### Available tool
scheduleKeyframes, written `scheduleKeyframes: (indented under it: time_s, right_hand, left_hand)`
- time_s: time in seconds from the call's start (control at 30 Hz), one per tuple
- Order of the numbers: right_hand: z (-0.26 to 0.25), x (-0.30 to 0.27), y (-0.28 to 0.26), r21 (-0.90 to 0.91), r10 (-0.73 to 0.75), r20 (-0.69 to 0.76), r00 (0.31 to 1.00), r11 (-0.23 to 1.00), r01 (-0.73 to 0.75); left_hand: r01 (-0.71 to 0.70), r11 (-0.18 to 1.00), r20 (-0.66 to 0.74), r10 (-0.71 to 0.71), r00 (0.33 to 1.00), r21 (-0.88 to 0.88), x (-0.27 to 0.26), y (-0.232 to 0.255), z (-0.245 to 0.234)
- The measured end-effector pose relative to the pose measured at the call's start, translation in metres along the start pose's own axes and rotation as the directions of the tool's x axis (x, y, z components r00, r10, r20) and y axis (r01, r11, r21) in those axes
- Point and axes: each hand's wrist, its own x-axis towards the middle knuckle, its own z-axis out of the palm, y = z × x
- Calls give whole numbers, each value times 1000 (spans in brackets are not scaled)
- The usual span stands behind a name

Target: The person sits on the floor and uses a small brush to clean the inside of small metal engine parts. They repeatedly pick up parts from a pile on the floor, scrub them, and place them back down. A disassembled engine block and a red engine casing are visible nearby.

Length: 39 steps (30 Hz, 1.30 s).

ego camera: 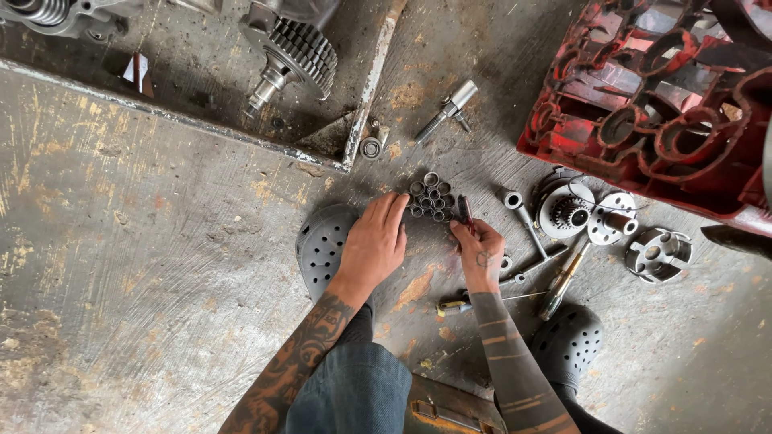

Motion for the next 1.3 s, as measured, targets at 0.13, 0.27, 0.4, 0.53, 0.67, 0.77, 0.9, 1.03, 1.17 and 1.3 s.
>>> scheduleKeyframes:
  time_s: [0.13,0.27,0.4,0.53,0.67,0.77,0.9,1.03,1.17,1.3]
  right_hand:
    - [1,-3,-6,58,10,-5,1000,998,-10]
    - [1,2,4,98,8,-9,1000,995,-7]
    - [-2,1,2,134,23,-2,1000,991,-23]
    - [-2,-1,-5,148,29,-11,1000,989,-27]
    - [-3,-6,-16,121,32,-4,999,992,-31]
    - [-4,-7,-18,116,32,-2,999,993,-32]
    - [-2,3,0,123,26,-29,999,992,-22]
    - [-4,11,10,142,26,-44,999,990,-19]
    - [-12,5,-4,-168,-72,-57,996,984,61]
    - [-17,-12,-57,-345,-280,-29,959,904,254]
  left_hand:
    - [-14,998,7,13,1000,60,-2,-1,5]
    - [-17,999,-11,18,1000,36,-1,0,2]
    - [-15,999,-23,15,1000,31,-1,-1,3]
    - [-28,999,-21,29,999,34,-1,-2,10]
    - [-11,997,42,8,999,72,0,0,8]
    - [-9,997,84,2,996,78,2,3,4]
    - [-12,1000,158,11,987,8,9,8,-9]
    - [-35,999,115,33,993,15,9,4,1]
    - [1,987,161,26,987,-162,25,15,-18]
    - [99,953,229,-32,973,-286,32,20,-29]
